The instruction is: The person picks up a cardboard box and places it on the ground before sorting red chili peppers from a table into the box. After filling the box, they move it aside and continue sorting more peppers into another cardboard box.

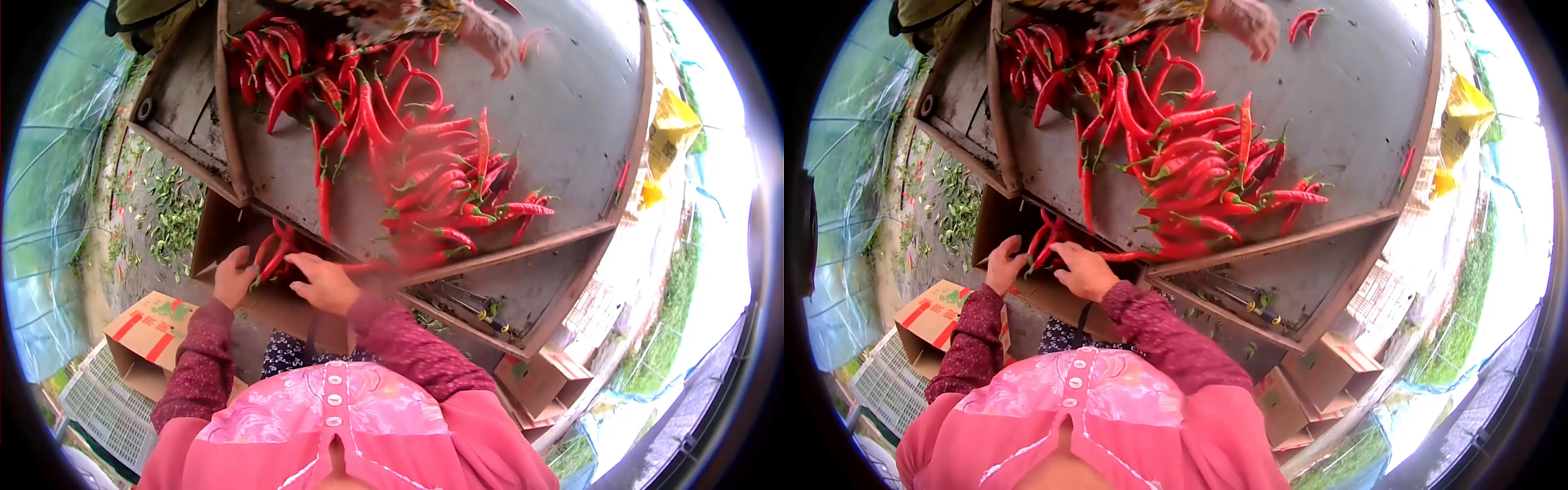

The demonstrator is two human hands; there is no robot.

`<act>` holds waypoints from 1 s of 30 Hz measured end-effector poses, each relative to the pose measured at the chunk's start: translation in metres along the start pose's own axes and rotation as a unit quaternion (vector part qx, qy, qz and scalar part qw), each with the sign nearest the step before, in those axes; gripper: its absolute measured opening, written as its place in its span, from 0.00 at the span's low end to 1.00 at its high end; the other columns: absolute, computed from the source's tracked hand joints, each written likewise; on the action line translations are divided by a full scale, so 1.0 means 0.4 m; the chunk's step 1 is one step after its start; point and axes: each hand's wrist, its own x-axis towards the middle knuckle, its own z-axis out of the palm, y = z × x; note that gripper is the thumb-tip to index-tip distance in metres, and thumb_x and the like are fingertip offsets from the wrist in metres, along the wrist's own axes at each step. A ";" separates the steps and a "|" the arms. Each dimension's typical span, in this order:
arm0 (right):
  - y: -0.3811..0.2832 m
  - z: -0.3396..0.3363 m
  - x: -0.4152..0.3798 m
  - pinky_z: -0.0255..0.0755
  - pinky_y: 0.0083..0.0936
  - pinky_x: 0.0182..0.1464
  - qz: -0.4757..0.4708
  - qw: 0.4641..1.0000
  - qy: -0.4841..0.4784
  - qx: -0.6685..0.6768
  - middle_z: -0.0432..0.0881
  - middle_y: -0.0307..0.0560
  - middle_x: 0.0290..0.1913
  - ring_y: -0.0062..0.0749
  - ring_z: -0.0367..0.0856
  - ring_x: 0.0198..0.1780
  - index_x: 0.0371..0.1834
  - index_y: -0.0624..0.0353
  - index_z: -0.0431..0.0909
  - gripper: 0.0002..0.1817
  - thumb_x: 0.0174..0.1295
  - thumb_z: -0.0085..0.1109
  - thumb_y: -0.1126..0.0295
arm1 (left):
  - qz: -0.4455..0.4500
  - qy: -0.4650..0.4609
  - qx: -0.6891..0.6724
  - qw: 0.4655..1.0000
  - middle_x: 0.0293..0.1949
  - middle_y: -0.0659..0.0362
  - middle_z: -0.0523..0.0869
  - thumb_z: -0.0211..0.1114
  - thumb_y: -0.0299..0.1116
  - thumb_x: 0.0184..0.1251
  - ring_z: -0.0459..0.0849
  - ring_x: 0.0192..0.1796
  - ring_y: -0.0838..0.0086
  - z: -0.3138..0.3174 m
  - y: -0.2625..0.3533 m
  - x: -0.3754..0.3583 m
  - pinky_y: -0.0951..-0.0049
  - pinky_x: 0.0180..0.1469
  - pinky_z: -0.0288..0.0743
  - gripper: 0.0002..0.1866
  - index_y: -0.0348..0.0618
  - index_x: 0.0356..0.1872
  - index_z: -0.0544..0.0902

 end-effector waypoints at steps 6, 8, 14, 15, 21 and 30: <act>-0.021 -0.378 -0.182 0.72 0.23 0.36 0.101 0.959 0.247 0.100 0.79 0.46 0.31 0.26 0.78 0.32 0.38 0.62 0.77 0.08 0.57 0.57 0.73 | 0.185 0.024 -0.038 0.982 0.35 0.54 0.82 0.68 0.37 0.54 0.81 0.35 0.71 0.055 0.409 0.149 0.72 0.39 0.74 0.21 0.35 0.46 0.76; 0.089 -0.489 -0.253 0.72 0.24 0.36 0.149 0.873 0.460 0.063 0.79 0.45 0.32 0.26 0.76 0.32 0.38 0.64 0.76 0.07 0.59 0.56 0.72 | 0.230 0.050 0.002 0.972 0.35 0.52 0.82 0.67 0.39 0.55 0.81 0.35 0.69 0.100 0.503 0.252 0.73 0.39 0.73 0.22 0.34 0.45 0.75; 0.240 -0.698 -0.324 0.71 0.35 0.48 0.327 0.802 0.481 -0.136 0.79 0.59 0.43 0.46 0.79 0.45 0.55 0.68 0.67 0.28 0.59 0.56 0.57 | 0.156 0.068 0.113 0.979 0.37 0.52 0.82 0.67 0.54 0.51 0.80 0.40 0.64 0.239 0.654 0.376 0.69 0.47 0.72 0.33 0.35 0.49 0.74; 0.216 -0.707 -0.298 0.71 0.35 0.48 0.324 0.804 0.482 -0.128 0.79 0.59 0.43 0.46 0.79 0.45 0.55 0.68 0.67 0.28 0.59 0.56 0.57 | 0.168 0.103 0.118 0.973 0.38 0.53 0.82 0.68 0.52 0.51 0.80 0.41 0.65 0.271 0.640 0.392 0.69 0.48 0.72 0.32 0.36 0.50 0.73; 0.227 -0.624 -0.207 0.69 0.35 0.51 0.287 0.824 0.446 -0.200 0.78 0.62 0.45 0.49 0.77 0.48 0.57 0.64 0.65 0.30 0.52 0.59 0.61 | 0.207 0.063 0.026 0.976 0.40 0.57 0.81 0.69 0.35 0.50 0.79 0.41 0.73 0.296 0.678 0.363 0.72 0.49 0.72 0.29 0.37 0.54 0.69; 0.234 -0.475 -0.134 0.59 0.27 0.62 0.130 0.812 0.556 0.121 0.69 0.59 0.60 0.39 0.68 0.60 0.66 0.67 0.54 0.36 0.58 0.59 0.65 | 0.198 -0.103 -0.164 0.961 0.45 0.54 0.81 0.70 0.38 0.48 0.80 0.45 0.70 0.306 0.719 0.393 0.72 0.51 0.72 0.38 0.34 0.60 0.63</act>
